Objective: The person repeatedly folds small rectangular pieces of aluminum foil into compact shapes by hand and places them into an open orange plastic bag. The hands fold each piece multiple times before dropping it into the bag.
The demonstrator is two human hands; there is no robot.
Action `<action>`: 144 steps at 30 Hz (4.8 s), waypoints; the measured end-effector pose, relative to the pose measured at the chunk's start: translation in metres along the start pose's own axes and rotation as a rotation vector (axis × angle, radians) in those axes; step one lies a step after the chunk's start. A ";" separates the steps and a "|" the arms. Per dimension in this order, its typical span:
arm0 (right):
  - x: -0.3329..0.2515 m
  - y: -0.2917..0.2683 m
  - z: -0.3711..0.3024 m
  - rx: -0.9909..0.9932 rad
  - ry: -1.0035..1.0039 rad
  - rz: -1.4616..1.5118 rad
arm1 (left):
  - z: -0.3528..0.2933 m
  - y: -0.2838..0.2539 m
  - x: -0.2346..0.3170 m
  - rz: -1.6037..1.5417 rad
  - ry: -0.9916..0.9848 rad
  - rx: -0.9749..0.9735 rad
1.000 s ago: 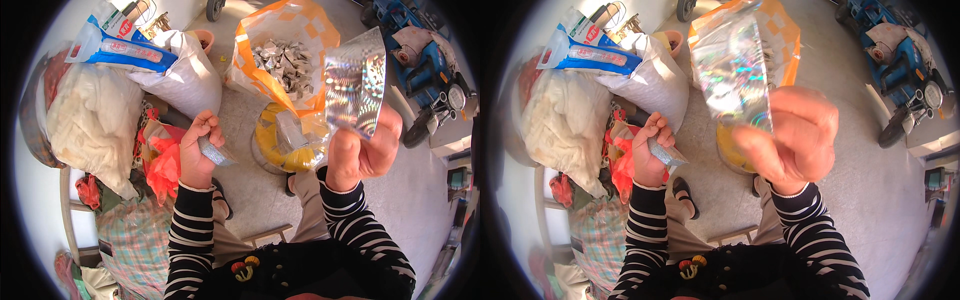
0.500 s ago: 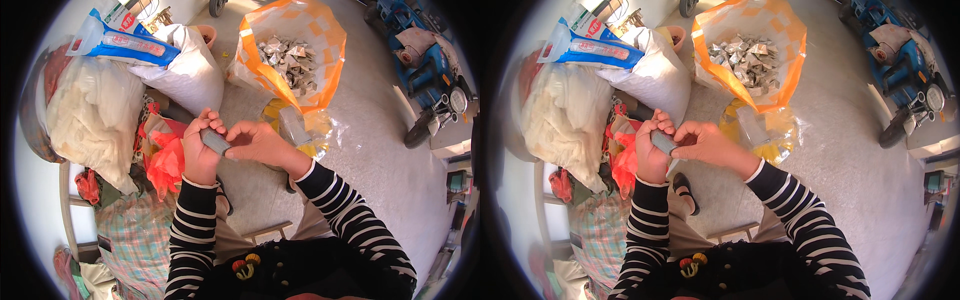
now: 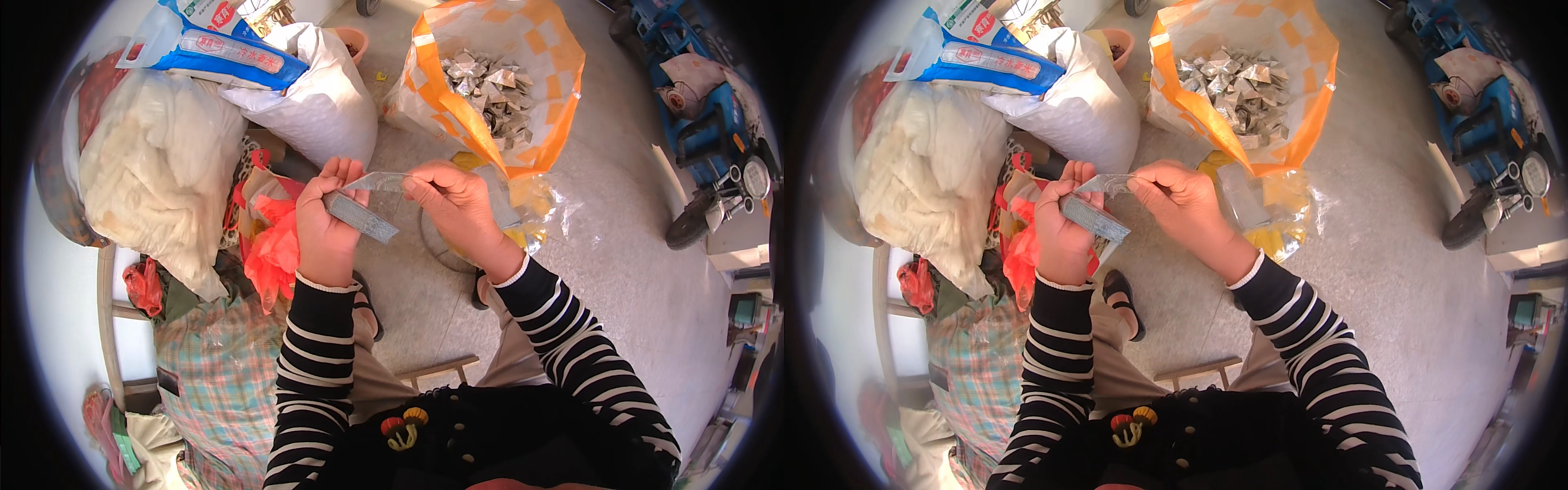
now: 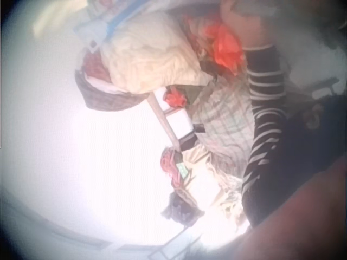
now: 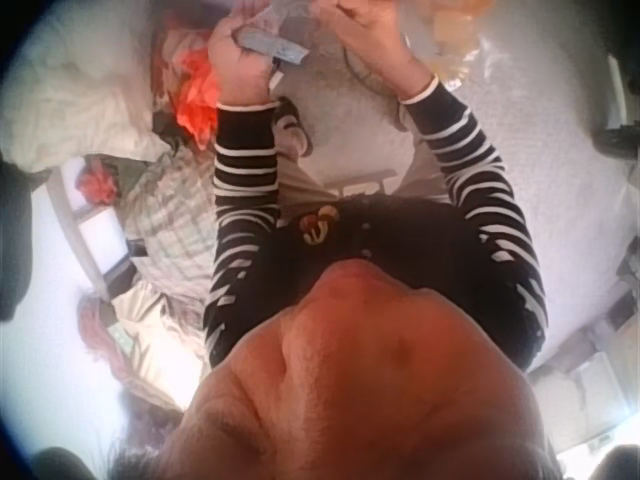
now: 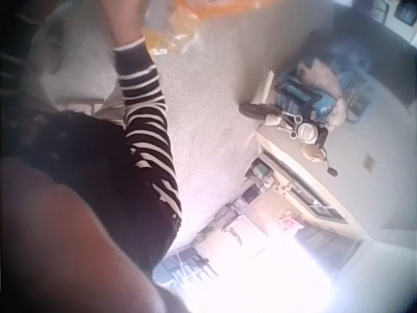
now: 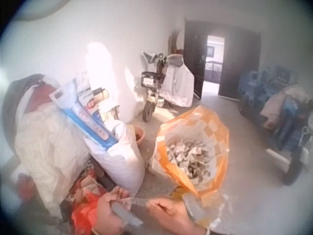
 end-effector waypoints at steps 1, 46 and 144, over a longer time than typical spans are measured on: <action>-0.001 -0.003 0.003 0.038 -0.089 -0.106 | 0.000 0.001 0.002 0.016 0.027 0.068; -0.020 -0.016 -0.003 -0.299 0.629 0.941 | -0.026 0.006 -0.010 0.582 -0.148 -0.807; -0.007 -0.025 0.007 -0.071 0.601 0.667 | -0.025 0.014 -0.017 0.852 -0.034 -0.343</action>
Point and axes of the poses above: each hand's wrist, its own z-axis towards the middle knuckle, its own y-axis out of the palm, x = y × z, the point moved 1 cm from there along z, towards the middle knuckle, and after that the axes turned 9 degrees about -y, right-handed, at the moved point
